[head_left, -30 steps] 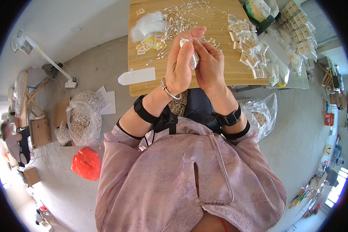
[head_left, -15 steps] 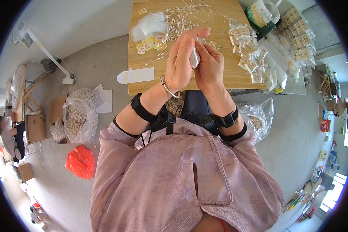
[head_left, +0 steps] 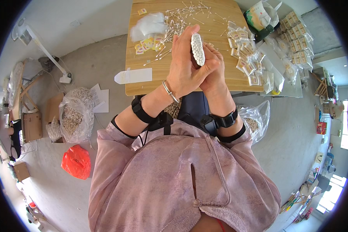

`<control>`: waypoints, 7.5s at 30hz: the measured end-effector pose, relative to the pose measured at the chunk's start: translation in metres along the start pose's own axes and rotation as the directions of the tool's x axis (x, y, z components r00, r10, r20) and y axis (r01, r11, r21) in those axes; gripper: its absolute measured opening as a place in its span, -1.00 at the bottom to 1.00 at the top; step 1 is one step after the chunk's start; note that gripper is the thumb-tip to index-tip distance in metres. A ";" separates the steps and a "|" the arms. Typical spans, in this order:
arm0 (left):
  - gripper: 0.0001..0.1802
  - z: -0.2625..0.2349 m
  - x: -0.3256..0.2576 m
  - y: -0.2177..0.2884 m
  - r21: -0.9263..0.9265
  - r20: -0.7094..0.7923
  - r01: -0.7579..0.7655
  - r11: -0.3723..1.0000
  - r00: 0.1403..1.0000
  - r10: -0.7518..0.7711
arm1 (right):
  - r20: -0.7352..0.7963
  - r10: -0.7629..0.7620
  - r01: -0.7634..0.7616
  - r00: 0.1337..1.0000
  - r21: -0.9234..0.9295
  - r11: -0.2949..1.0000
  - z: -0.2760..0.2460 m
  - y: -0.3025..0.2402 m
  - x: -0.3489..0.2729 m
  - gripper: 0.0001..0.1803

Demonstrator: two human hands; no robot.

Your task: Packaging cotton swabs into small plastic bags.

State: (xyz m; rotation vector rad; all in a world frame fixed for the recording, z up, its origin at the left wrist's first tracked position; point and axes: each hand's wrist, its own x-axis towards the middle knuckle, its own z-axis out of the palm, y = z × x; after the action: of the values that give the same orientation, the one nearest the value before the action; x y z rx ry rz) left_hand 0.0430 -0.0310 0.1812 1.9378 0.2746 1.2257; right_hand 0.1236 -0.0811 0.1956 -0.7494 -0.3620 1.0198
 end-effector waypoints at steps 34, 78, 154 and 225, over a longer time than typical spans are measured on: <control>-0.70 -0.017 -0.098 -0.149 -0.043 0.075 0.595 0.803 0.803 -0.591 | 0.353 -0.003 0.334 0.936 -0.882 0.333 -0.127 0.084 0.044 -0.53; -0.88 -0.013 -0.124 -0.131 0.008 0.103 0.621 0.784 0.779 -0.618 | 0.346 -0.095 0.354 0.933 -0.843 0.405 -0.147 0.111 0.013 -0.81; -0.84 -0.017 -0.132 -0.168 -0.474 0.354 0.792 0.385 0.572 -0.740 | 0.090 0.329 -0.207 0.940 -0.617 0.759 -0.158 0.112 0.035 -0.87; -0.77 -0.020 -0.101 -0.142 0.660 0.215 -0.182 0.729 0.975 0.048 | 0.808 -0.120 0.703 0.577 -0.566 -0.430 -0.153 0.101 0.039 -0.67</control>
State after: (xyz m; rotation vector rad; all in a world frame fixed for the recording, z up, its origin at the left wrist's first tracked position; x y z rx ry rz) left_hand 0.0072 0.0150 0.0157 2.7241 0.5761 1.0927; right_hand 0.1700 -0.0755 0.0143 -1.5711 -1.9480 -0.3942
